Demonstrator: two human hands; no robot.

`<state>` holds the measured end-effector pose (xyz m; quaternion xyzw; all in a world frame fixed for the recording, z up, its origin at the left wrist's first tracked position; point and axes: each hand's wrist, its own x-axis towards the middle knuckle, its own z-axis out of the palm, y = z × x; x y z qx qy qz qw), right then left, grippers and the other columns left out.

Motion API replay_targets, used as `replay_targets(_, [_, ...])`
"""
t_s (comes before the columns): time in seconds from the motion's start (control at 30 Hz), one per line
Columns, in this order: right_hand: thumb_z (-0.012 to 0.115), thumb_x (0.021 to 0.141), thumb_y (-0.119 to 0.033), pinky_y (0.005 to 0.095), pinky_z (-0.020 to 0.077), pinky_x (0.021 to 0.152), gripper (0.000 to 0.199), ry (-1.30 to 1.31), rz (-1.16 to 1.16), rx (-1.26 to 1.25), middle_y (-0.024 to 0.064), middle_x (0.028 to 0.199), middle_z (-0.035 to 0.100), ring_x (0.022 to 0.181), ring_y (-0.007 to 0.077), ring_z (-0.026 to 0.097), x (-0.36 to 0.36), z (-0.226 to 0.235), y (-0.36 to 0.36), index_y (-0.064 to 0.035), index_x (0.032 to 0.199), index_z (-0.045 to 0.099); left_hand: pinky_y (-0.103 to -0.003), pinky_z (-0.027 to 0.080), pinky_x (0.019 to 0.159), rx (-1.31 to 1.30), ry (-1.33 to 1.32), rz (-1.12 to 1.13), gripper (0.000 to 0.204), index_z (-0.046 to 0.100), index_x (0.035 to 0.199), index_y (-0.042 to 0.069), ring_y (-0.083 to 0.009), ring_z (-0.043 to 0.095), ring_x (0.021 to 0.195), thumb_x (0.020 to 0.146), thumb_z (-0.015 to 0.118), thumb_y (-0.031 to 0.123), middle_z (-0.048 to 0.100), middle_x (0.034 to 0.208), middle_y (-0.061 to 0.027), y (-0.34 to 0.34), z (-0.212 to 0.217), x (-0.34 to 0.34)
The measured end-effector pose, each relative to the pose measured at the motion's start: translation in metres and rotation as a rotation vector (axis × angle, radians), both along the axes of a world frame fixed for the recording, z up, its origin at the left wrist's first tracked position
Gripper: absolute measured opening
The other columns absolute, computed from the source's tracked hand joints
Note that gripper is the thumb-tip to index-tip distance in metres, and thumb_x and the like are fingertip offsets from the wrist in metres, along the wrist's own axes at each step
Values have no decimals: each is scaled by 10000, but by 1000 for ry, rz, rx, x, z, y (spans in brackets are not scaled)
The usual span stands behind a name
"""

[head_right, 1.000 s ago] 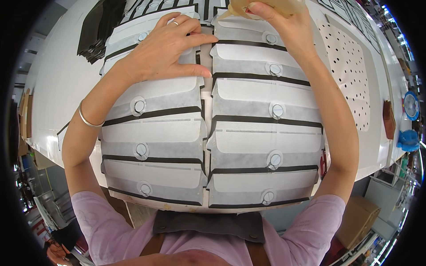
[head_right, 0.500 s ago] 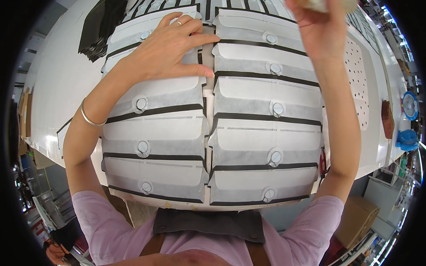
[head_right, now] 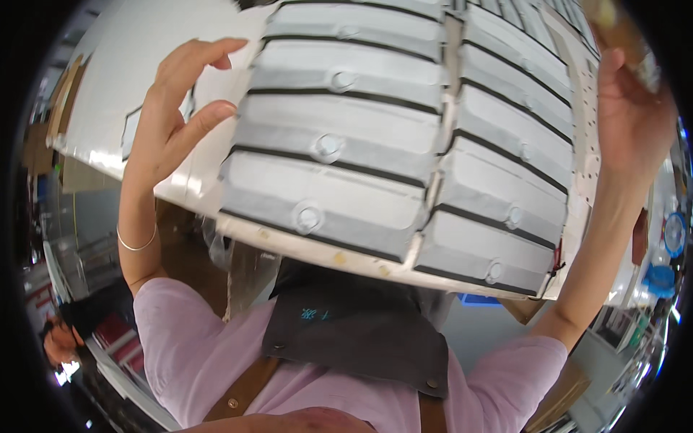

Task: The person applies adhesive from a squeeze bottle onto white rectangular components arranged on a workbench, then places small white strips over the adhesive lines and presses them down. The process is repeated across multiple components in a systematic manner.

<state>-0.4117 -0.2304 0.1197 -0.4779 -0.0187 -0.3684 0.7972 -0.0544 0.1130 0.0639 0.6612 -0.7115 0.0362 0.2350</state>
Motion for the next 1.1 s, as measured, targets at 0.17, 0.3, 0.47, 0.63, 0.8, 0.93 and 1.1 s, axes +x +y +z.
replay_targets(0.17, [606, 1057, -345, 408, 614, 923, 439, 117, 85, -42, 143, 1360, 621, 1214, 291, 632, 60, -76, 88, -43, 1374, 565, -530, 368, 1162, 36, 43, 117, 411, 736, 1178, 73, -279, 642, 964, 847, 799, 308, 663, 963, -89, 96, -30, -15])
replay_targets(0.3, [650, 1028, -337, 369, 605, 820, 436, 276, 23, -205, 110, 1250, 675, 1080, 223, 683, 91, -89, 160, -33, 1335, 592, -520, 376, 1128, -20, -72, 111, 514, 762, 1169, 114, -206, 612, 858, 746, 845, 394, 569, 849, -16, 132, -59, -49])
replay_targets(0.47, [786, 930, -270, 331, 579, 803, 412, 421, -66, -477, 101, 1091, 724, 964, 186, 696, 122, -90, 225, 2, 1212, 660, -518, 321, 1144, -85, -117, 194, 705, 743, 1272, 169, -179, 534, 822, 736, 759, 626, 472, 809, 18, 142, -84, -72])
replay_targets(0.63, [863, 852, -270, 328, 574, 816, 478, 508, -61, -620, 94, 1077, 718, 951, 185, 691, 136, -94, 238, 0, 1185, 652, -530, 278, 1154, -92, -176, 232, 816, 724, 1312, 189, -174, 497, 829, 742, 661, 769, 453, 809, 32, 142, -96, -78])
replay_targets(0.8, [882, 783, -500, 399, 600, 840, 948, 680, 7, -672, 204, 1349, 605, 1142, 275, 654, 136, -98, 242, -17, 1458, 424, -540, 262, 1157, -98, -197, 247, 838, 714, 1322, 188, -173, 491, 833, 754, 628, 798, 462, 815, 42, 143, -99, -80])
replay_targets(0.93, [845, 820, -477, 395, 595, 839, 876, 684, 0, -675, 198, 1357, 599, 1156, 281, 645, 136, -100, 241, -21, 1449, 440, -545, 256, 1160, -98, -202, 256, 838, 714, 1317, 183, -171, 492, 830, 759, 623, 801, 470, 816, 43, 143, -101, -83])
replay_targets(1.1, [798, 866, -450, 391, 589, 837, 788, 645, -36, -665, 190, 1366, 592, 1175, 289, 632, 140, -104, 234, -26, 1438, 460, -546, 252, 1164, -111, -182, 257, 842, 717, 1311, 181, -168, 492, 815, 760, 612, 809, 470, 802, 45, 142, -103, -84])
